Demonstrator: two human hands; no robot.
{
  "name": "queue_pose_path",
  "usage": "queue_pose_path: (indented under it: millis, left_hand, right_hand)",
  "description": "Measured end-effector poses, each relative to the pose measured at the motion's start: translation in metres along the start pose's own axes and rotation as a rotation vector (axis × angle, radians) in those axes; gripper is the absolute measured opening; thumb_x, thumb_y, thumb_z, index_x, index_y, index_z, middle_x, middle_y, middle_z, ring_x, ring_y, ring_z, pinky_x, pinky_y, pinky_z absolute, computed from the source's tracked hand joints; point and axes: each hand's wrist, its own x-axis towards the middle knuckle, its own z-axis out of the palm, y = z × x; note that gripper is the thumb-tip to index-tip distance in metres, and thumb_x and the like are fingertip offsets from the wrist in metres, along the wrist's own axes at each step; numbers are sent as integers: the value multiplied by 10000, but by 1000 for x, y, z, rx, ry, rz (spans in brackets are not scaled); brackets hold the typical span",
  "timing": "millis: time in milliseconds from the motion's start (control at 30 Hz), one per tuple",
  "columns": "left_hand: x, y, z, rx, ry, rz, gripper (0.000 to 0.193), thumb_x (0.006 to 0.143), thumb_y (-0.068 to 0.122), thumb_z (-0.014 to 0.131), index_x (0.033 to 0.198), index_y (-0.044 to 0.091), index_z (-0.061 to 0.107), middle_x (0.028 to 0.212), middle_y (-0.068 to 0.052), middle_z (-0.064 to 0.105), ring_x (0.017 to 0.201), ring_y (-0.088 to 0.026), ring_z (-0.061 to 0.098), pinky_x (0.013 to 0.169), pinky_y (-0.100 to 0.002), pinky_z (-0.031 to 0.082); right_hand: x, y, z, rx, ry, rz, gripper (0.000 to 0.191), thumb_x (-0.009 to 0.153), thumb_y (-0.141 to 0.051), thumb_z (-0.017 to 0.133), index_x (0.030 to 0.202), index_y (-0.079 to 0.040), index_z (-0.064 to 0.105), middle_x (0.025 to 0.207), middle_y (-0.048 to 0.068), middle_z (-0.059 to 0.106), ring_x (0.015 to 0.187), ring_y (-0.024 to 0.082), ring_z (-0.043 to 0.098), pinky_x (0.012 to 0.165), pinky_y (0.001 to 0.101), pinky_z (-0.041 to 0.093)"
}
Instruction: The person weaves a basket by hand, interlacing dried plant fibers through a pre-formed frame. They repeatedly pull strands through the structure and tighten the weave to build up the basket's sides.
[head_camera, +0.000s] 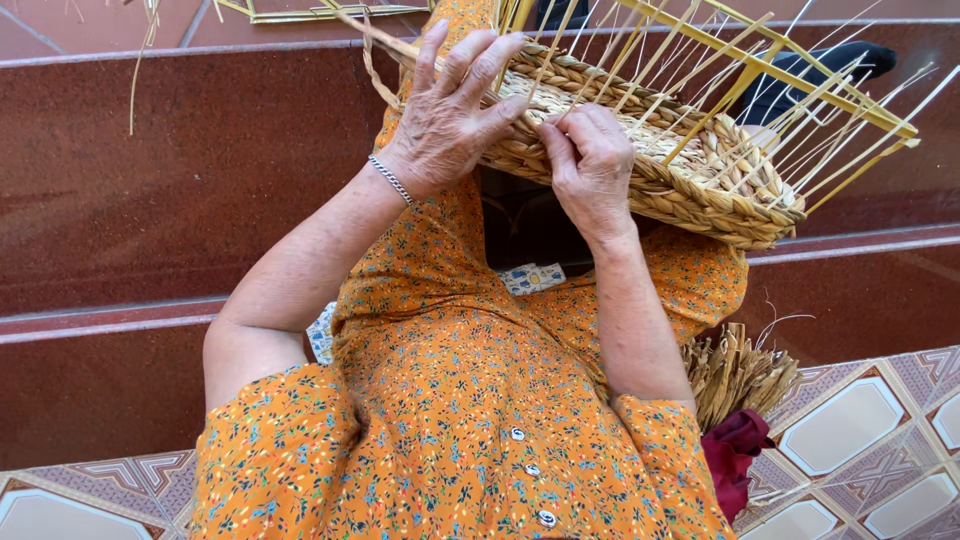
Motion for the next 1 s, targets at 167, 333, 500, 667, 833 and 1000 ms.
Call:
queue_pose_path:
  millis: [167,333,500,667,833,1000]
  left_hand:
    - [-2,7,11,-58,-166,-2,131,1034,188,722,1039,107,618,1245,-79,551,1228,-271,510,1141,-475,356]
    - [-10,5,-6,-84,-84,-223,171,1051,238,714,1069,90,631,1012,-56,559,988,-238,554,887,-398,437]
    - [-33,8,-10,-212,-163,-243,139,1120,162,733,1179,71,645,1152,-89,624,1094,-250,584,1004,-415,465]
    - [-38,12,-12,59,-89,-160,315,822,260,794,1032,69,659,1120,-121,662,1157,-295,599,1075,-503,403]
    - [-12,1,-47,-197,-521,-470,175,1042,315,716,1089,151,677,1010,-75,645,1053,-270,604,1060,-500,406]
    - [11,11,-62,322,352,-80,223,862,109,705,1085,124,703,1076,-102,656,1059,-253,593,933,-524,364]
  right_hand:
    - [-1,6,15,-1,71,118,183,965,-48,796,844,-22,660,792,79,644,753,227,631,689,386,501]
    - [-1,4,23,-30,204,136,205,903,-73,832,1016,-44,663,912,60,688,735,215,648,663,327,535]
    - [4,5,35,-240,219,-107,249,977,-34,746,1187,-49,613,1088,116,642,955,246,700,765,287,595]
    - [4,-3,27,-182,76,-91,256,1037,18,712,1271,-71,660,1153,66,720,1009,194,726,859,325,608]
    - [5,-11,-3,149,-157,143,258,960,8,752,1205,-55,702,1046,73,739,758,154,664,667,291,538]
    - [11,-10,5,83,-50,37,161,988,-4,766,1116,-59,685,965,75,723,810,148,682,712,285,543]
